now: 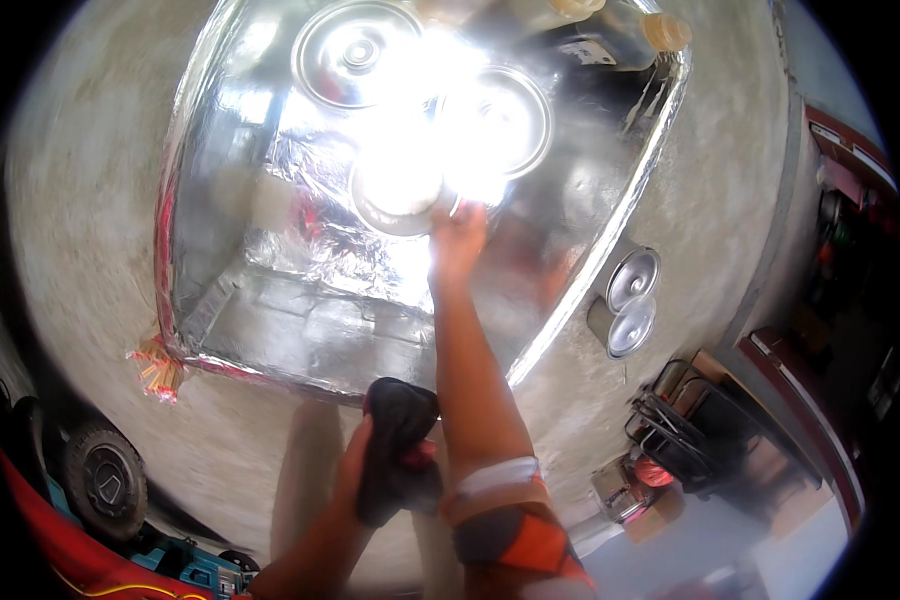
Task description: The person wipes the exterior of several stainless steel containers and lids with a cloth, then places them into a foil-lined tray. The person also retrieves a bundle of wooden skewers from a storage area and places them on a red cart.
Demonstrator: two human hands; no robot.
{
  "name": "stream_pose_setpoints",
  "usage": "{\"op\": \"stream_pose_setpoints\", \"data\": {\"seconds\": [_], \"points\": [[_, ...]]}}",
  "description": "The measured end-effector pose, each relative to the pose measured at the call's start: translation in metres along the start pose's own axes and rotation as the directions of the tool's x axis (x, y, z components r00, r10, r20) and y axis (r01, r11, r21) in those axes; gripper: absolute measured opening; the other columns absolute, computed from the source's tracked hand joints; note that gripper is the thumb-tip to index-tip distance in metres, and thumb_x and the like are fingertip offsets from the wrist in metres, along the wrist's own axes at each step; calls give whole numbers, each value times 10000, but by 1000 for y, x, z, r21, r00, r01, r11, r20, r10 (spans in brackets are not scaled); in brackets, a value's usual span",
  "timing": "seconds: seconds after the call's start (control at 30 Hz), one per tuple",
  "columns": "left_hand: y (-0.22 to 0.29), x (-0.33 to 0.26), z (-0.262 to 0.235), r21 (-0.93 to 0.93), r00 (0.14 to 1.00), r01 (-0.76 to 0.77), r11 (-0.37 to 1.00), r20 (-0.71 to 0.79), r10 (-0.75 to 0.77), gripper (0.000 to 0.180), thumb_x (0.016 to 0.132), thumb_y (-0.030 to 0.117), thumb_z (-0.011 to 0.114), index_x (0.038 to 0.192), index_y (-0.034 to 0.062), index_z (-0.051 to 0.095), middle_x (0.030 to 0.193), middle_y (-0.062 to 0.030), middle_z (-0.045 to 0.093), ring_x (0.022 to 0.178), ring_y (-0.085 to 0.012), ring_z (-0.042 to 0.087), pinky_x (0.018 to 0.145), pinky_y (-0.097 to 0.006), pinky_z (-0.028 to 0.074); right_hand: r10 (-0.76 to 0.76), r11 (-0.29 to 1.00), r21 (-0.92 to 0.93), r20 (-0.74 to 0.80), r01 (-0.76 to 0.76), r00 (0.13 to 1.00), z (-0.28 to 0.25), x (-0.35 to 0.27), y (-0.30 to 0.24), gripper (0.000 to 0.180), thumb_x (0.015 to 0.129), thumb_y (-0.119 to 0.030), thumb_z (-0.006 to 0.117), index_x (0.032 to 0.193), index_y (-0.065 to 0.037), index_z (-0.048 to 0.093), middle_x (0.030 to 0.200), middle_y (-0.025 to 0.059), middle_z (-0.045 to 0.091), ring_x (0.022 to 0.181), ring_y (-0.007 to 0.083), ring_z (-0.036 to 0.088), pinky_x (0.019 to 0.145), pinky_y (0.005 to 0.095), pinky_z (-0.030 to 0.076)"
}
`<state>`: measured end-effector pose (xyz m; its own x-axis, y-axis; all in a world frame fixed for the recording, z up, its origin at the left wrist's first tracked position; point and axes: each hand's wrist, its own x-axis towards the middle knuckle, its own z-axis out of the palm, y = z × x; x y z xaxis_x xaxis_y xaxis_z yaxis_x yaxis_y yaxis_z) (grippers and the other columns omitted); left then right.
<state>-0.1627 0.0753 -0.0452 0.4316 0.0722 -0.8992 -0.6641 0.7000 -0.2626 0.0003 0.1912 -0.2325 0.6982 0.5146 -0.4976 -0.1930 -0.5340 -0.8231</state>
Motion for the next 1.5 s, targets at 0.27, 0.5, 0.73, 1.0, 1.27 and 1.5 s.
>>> {"op": "stream_pose_setpoints", "data": {"seconds": [0.27,0.5,0.73,1.0,1.27,1.5], "points": [[-2,5,-3,103,984,117,988,124,-129,609,880,464,349,1326,54,284,1243,-109,433,891,-235,527,810,-380,400,32,997,-69,-58,-35,998,22,24,-2,296,726,-52,662,971,29,517,675,14,503,598,82,492,543,225,414],[-11,6,5,198,987,145,969,45,-157,631,870,500,338,1325,65,294,1236,-106,456,925,-232,543,772,-392,445,175,979,98,42,-179,984,10,27,6,264,725,-44,652,958,-10,533,664,20,494,578,97,505,539,240,441],[-20,5,13,152,996,88,984,-41,-83,485,913,362,334,1146,-47,453,890,-189,615,766,-223,584,743,-324,455,-366,833,-497,-166,243,916,-11,35,-45,272,674,-188,694,883,-51,585,740,71,596,655,211,567,627,345,465],[-26,5,20,172,996,90,981,-41,-84,467,913,343,336,1136,-48,458,874,-191,616,735,-217,576,741,-324,450,-367,493,-815,120,303,922,-32,49,-42,285,708,-303,632,953,-158,620,815,86,624,788,270,592,727,378,457],[-25,5,18,106,986,153,982,-75,-146,465,910,349,344,1130,-43,463,898,-168,606,758,-224,576,753,-332,446,279,876,473,-337,-95,899,-10,48,-29,212,786,-118,613,903,6,487,839,86,553,778,191,564,604,325,508],[-23,8,23,57,989,131,990,-79,-126,455,910,343,356,1150,-29,462,939,-154,597,810,-230,586,784,-332,451,369,879,405,-246,-251,896,-6,76,-32,267,825,-186,580,954,34,503,966,120,521,808,204,554,674,331,517]]}}
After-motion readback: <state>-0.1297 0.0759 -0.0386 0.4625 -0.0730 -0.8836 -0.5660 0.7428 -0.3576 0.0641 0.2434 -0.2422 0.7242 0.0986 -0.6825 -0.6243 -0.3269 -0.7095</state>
